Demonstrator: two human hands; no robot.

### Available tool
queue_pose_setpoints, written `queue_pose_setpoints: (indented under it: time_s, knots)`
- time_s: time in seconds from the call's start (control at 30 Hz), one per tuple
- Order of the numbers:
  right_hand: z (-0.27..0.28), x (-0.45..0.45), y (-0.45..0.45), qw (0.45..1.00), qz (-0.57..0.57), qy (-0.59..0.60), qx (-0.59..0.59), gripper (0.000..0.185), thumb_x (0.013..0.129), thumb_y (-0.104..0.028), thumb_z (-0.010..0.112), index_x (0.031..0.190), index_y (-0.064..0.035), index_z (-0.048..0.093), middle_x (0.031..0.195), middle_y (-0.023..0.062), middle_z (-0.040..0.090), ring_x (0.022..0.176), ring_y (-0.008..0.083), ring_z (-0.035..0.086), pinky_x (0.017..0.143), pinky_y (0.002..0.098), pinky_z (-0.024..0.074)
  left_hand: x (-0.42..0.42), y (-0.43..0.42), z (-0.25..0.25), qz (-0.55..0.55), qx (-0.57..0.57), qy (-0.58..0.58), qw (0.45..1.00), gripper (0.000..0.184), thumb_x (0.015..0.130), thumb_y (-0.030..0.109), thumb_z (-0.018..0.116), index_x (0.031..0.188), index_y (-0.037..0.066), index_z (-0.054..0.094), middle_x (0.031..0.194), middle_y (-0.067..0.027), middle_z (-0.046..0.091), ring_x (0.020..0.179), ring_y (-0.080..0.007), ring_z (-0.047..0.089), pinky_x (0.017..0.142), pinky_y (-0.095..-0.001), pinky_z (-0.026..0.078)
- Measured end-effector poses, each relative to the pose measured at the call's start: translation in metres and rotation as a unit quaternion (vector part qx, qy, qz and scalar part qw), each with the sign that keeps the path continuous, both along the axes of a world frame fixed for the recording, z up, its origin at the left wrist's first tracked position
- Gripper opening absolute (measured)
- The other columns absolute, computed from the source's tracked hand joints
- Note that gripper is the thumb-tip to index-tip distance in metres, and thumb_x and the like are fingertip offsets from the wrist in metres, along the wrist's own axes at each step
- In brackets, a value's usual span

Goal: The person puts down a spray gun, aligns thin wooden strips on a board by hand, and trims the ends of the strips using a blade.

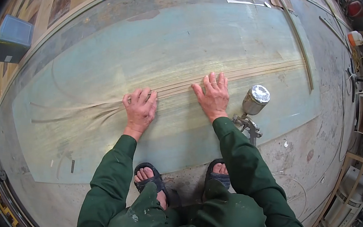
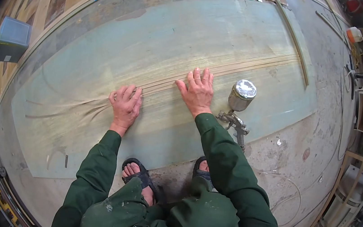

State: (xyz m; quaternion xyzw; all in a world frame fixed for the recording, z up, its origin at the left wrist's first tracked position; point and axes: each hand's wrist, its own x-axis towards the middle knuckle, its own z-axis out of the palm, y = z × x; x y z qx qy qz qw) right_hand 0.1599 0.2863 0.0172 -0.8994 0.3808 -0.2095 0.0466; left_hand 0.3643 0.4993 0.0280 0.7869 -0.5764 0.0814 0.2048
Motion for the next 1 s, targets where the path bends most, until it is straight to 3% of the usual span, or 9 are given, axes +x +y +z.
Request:
queue_pose_setpoints:
  time_s: [0.37,0.47,0.53,0.57,0.63,1.0]
  knots:
    - [0.003,0.002,0.000,1.000,-0.003,0.010,0.008,0.054,0.094,-0.055,0.079,0.129,-0.0145,0.077,0.142,0.0206,0.070,0.141,0.0540,0.055,0.119,0.0630,0.0439,-0.006,0.009,0.013,-0.043,0.018,-0.002,0.999,0.037,0.092,0.028,0.079,0.128,0.019,0.075,0.141,-0.0043,0.063,0.135,-0.0285,0.054,0.118,-0.0637,0.030]
    - [0.001,0.003,0.001,1.000,-0.005,0.019,0.011,0.053,0.094,-0.055,0.079,0.129,-0.0152,0.077,0.143,0.0212,0.069,0.141,0.0547,0.055,0.119,0.0633,0.0437,0.001,0.003,0.016,-0.004,0.017,0.043,0.999,0.031,0.092,0.026,0.080,0.122,0.018,0.077,0.133,-0.0037,0.068,0.131,-0.0263,0.058,0.118,-0.0600,0.030]
    - [0.000,0.003,0.001,1.000,-0.004,0.021,0.011,0.054,0.094,-0.055,0.078,0.129,-0.0149,0.077,0.143,0.0213,0.069,0.142,0.0549,0.055,0.119,0.0634,0.0436,0.013,-0.005,0.018,0.008,0.031,0.138,0.990,0.017,0.090,0.022,0.080,0.105,0.016,0.079,0.120,-0.0004,0.073,0.121,-0.0232,0.062,0.117,-0.0573,0.030]
    - [0.000,0.004,0.001,1.000,-0.007,0.021,0.018,0.054,0.094,-0.055,0.079,0.129,-0.0147,0.077,0.144,0.0210,0.069,0.142,0.0549,0.054,0.120,0.0635,0.0435,0.018,-0.009,0.019,0.008,0.031,0.139,0.990,0.017,0.090,0.022,0.080,0.105,0.016,0.079,0.120,-0.0004,0.073,0.121,-0.0232,0.062,0.117,-0.0573,0.030]
    - [0.001,0.004,0.001,0.999,-0.010,0.022,0.024,0.054,0.094,-0.055,0.079,0.129,-0.0144,0.077,0.144,0.0207,0.069,0.142,0.0549,0.054,0.120,0.0636,0.0434,0.025,-0.015,0.022,-0.020,0.026,0.135,0.990,0.006,0.088,0.018,0.080,0.089,0.013,0.077,0.105,0.0022,0.074,0.110,-0.0216,0.065,0.115,-0.0550,0.029]
    - [0.002,0.003,0.002,0.998,-0.009,0.037,0.049,0.056,0.095,-0.056,0.077,0.133,-0.0140,0.076,0.148,0.0202,0.066,0.146,0.0551,0.051,0.121,0.0649,0.0408,0.031,-0.023,0.032,-0.054,0.058,0.118,0.990,0.011,0.091,0.019,0.075,0.083,0.011,0.072,0.099,-0.0011,0.072,0.103,-0.0238,0.065,0.118,-0.0598,0.029]
